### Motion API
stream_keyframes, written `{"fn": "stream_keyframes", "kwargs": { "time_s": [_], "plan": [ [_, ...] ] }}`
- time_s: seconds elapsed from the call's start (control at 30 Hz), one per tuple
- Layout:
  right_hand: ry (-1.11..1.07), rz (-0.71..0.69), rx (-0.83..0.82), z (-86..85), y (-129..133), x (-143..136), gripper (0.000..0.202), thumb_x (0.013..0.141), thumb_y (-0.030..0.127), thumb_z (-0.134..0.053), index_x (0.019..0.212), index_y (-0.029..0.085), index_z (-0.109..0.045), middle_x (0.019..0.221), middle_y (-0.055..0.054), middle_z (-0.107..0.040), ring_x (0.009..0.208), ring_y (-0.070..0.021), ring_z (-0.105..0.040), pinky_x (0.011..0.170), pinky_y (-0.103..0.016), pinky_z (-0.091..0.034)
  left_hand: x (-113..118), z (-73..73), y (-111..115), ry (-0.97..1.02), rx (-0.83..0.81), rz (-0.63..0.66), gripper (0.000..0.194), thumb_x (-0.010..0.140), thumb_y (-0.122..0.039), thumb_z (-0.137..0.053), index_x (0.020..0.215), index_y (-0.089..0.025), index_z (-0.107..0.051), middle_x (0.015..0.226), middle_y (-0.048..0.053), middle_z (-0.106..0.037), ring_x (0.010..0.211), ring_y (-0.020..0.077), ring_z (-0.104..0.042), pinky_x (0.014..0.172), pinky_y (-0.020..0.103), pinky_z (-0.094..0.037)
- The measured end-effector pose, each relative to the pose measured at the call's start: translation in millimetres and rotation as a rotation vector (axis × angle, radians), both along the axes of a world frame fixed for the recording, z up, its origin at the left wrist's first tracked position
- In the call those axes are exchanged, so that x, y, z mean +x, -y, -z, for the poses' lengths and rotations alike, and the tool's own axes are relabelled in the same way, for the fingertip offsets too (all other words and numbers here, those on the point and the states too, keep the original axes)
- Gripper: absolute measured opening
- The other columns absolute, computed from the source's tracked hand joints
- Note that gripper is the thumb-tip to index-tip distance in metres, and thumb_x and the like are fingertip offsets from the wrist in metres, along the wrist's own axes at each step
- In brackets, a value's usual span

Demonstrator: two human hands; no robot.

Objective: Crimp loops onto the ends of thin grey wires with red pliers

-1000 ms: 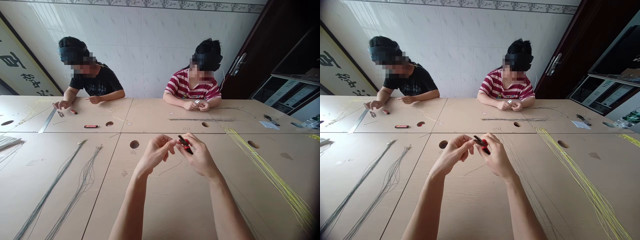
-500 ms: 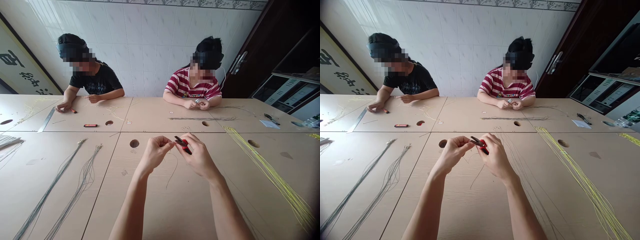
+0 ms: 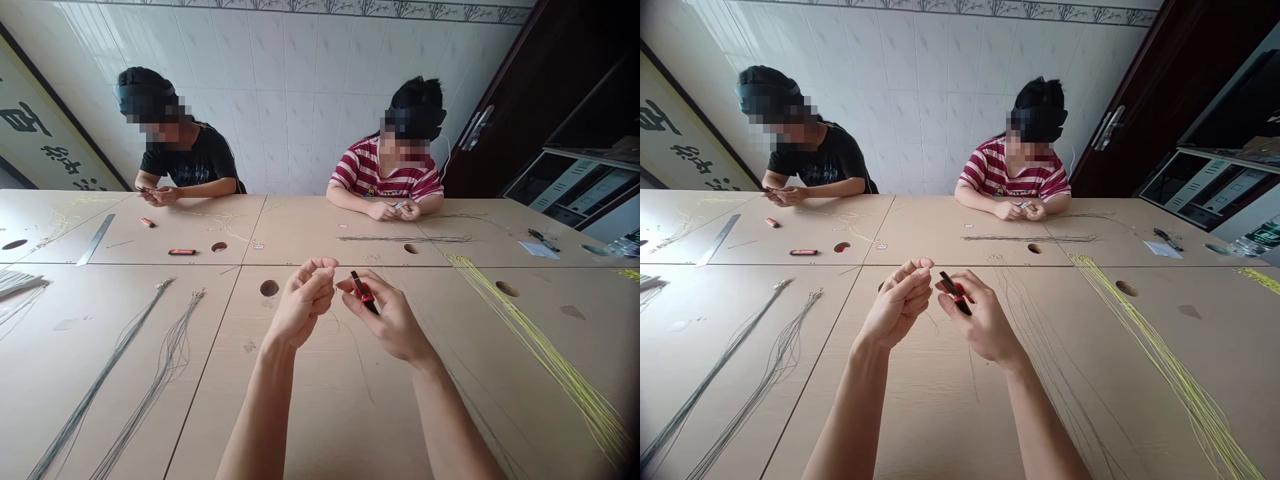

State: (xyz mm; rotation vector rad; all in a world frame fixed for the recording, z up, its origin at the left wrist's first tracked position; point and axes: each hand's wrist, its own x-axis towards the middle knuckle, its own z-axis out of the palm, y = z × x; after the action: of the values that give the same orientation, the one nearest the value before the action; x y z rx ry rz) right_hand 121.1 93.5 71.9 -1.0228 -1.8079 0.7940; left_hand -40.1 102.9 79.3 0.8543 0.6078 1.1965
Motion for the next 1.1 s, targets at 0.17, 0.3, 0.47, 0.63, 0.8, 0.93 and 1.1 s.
{"fn": "stream_keyframes", "kwargs": {
  "time_s": [0.17,0.3,0.47,0.63,0.8,0.93,1.1],
  "plan": [
    [-0.018,-0.017,-0.022,-0.2,3.3,-2.9,0.01,0.092,0.03,-0.058,0.09,0.023,-0.063,0.088,0.0,-0.057,0.075,-0.012,-0.053,0.067,-0.025,-0.044,2.9,1.9,-0.9,0.019,-0.004,0.004,0.012,0.089,-0.024,-0.064,0.096,-0.016,-0.059,0.058,-0.01,-0.018,0.048,0.0041,-0.01,0.042,0.016,-0.013],
    [-0.022,0.019,0.008,2.1,3.1,-4.8,0.01,0.091,0.03,-0.059,0.086,0.022,-0.06,0.087,0.0,-0.057,0.077,-0.0126,-0.054,0.07,-0.025,-0.044,4.8,1.8,0.3,0.018,0.005,0.009,0.013,0.089,-0.025,-0.065,0.096,-0.016,-0.059,0.058,-0.009,-0.019,0.048,0.0041,-0.011,0.042,0.016,-0.014],
    [-0.026,0.056,0.038,3.1,1.2,-5.3,0.015,0.092,0.03,-0.058,0.08,0.021,-0.056,0.079,0.001,-0.053,0.071,-0.0118,-0.051,0.066,-0.025,-0.042,5.2,-0.1,2.2,-0.006,0.013,0.01,0.014,0.088,-0.026,-0.065,0.096,-0.017,-0.058,0.059,-0.009,-0.02,0.048,0.0046,-0.01,0.042,0.017,-0.012],
    [0.015,0.099,0.061,0.2,1.9,-3.2,0.018,0.093,0.03,-0.057,0.078,0.021,-0.055,0.075,0.002,-0.049,0.068,-0.0117,-0.048,0.065,-0.025,-0.041,2.7,-1.3,2.5,-0.173,0.024,-0.07,0.015,0.088,-0.03,-0.063,0.091,-0.016,-0.059,0.058,-0.009,-0.018,0.05,0.0056,-0.011,0.044,0.019,-0.012],
    [0.034,0.113,0.092,-1.3,3.0,-1.6,0.018,0.094,0.03,-0.054,0.079,0.022,-0.055,0.076,0.001,-0.051,0.069,-0.0128,-0.049,0.066,-0.026,-0.042,3.1,1.0,2.4,-0.5,0.069,-0.151,0.022,0.087,-0.037,-0.062,0.079,-0.017,-0.059,0.057,-0.007,-0.028,0.05,0.0061,-0.019,0.045,0.021,-0.015],
    [0.053,0.13,0.131,-0.8,1.8,0.7,0.016,0.094,0.029,-0.055,0.079,0.022,-0.055,0.076,0.0,-0.051,0.068,-0.0127,-0.048,0.064,-0.026,-0.042,3.9,0.4,3.1,-0.56,0.083,-0.122,0.023,0.087,-0.037,-0.06,0.076,-0.017,-0.058,0.058,-0.006,-0.03,0.05,0.0065,-0.02,0.045,0.022,-0.015],
    [0.081,0.139,0.162,-0.1,0.2,3.3,0.014,0.093,0.026,-0.056,0.079,0.022,-0.055,0.078,0.001,-0.05,0.07,-0.0127,-0.048,0.065,-0.025,-0.041,3.0,-0.6,3.7,-0.578,0.109,-0.095,0.023,0.086,-0.038,-0.063,0.077,-0.017,-0.058,0.059,-0.006,-0.037,0.05,0.0061,-0.021,0.045,0.022,-0.015]
  ]
}}
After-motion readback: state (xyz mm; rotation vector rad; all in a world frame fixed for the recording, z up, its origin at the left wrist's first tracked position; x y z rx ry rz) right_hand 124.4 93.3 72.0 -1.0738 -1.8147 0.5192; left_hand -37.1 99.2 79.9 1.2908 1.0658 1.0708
